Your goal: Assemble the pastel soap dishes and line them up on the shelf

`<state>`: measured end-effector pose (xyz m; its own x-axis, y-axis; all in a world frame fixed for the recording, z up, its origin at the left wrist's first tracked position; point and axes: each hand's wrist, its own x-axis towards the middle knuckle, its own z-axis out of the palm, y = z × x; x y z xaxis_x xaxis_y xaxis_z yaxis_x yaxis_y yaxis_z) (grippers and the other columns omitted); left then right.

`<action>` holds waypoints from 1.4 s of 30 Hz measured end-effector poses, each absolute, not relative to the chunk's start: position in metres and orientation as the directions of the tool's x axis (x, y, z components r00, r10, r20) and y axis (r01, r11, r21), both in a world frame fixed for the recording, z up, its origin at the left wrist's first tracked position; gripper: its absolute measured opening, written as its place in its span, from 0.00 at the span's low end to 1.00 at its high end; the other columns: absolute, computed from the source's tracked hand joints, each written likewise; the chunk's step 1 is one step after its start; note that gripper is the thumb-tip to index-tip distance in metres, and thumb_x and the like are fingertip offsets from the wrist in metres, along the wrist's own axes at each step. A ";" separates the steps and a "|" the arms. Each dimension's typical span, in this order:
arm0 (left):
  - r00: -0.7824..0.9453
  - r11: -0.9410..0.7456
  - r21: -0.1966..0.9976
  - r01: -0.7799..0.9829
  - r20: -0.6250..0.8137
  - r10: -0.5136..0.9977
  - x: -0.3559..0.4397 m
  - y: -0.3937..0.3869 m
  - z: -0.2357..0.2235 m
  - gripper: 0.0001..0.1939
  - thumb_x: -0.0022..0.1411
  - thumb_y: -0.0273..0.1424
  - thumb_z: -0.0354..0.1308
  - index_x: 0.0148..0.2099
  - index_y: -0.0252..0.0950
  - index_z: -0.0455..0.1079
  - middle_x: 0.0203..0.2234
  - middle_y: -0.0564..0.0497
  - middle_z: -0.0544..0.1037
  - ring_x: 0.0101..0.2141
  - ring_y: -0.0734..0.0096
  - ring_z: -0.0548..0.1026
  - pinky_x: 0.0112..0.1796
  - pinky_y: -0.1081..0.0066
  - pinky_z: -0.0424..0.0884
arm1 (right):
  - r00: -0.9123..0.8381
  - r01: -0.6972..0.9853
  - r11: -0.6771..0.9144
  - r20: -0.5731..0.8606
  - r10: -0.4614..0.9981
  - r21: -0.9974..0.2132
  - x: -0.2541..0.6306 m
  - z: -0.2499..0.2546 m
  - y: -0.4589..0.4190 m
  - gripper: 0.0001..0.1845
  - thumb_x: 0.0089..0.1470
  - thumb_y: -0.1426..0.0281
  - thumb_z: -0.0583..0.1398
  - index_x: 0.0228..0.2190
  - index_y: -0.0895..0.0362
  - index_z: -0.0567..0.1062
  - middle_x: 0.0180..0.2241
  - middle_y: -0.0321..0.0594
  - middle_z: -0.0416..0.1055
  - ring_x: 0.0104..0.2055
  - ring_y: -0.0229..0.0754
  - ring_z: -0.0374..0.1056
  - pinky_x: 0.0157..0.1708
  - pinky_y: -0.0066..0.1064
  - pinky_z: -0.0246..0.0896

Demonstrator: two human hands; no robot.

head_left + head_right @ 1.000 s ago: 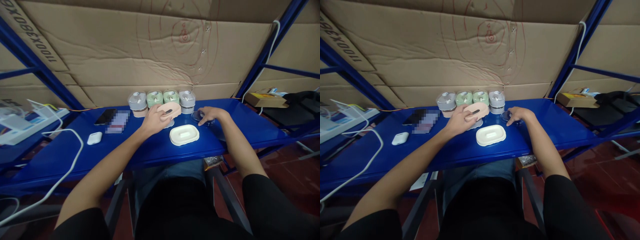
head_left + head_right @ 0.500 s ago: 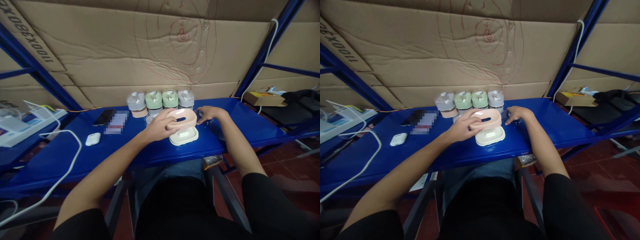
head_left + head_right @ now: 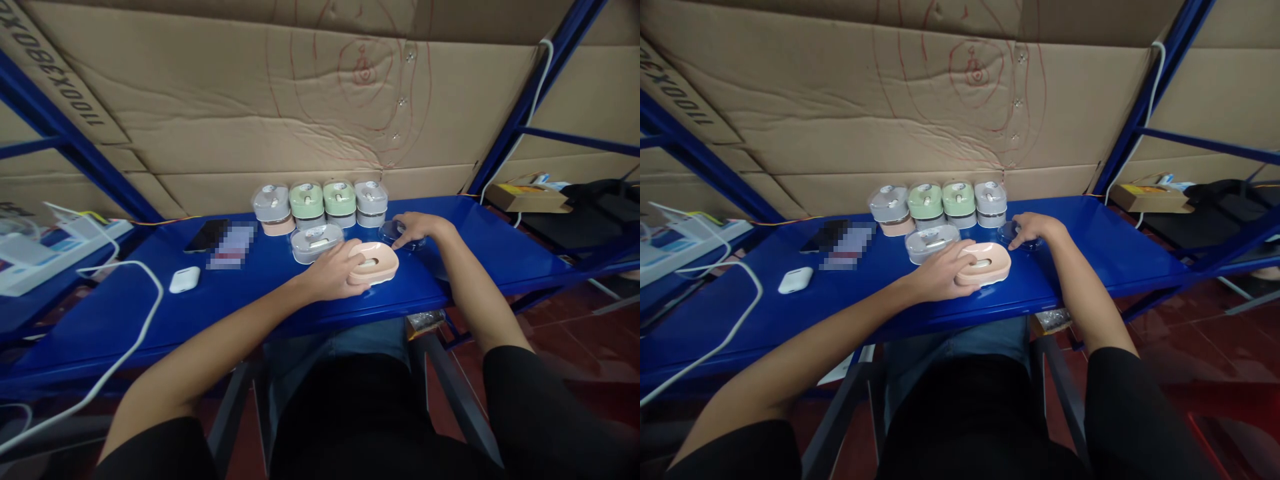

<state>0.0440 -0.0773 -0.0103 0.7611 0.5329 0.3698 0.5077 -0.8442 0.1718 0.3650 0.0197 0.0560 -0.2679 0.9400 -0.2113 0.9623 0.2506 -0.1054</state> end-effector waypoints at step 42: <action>0.583 -0.484 0.815 0.319 0.233 0.778 0.037 -0.035 -0.029 0.63 0.42 0.46 0.90 0.75 0.38 0.68 0.69 0.32 0.77 0.71 0.21 0.75 0.73 0.22 0.68 | -0.829 0.426 0.801 0.172 0.532 -0.421 0.321 0.043 -0.020 0.56 0.50 0.46 0.82 0.74 0.48 0.78 0.62 0.46 0.84 0.57 0.58 0.80 0.61 0.50 0.76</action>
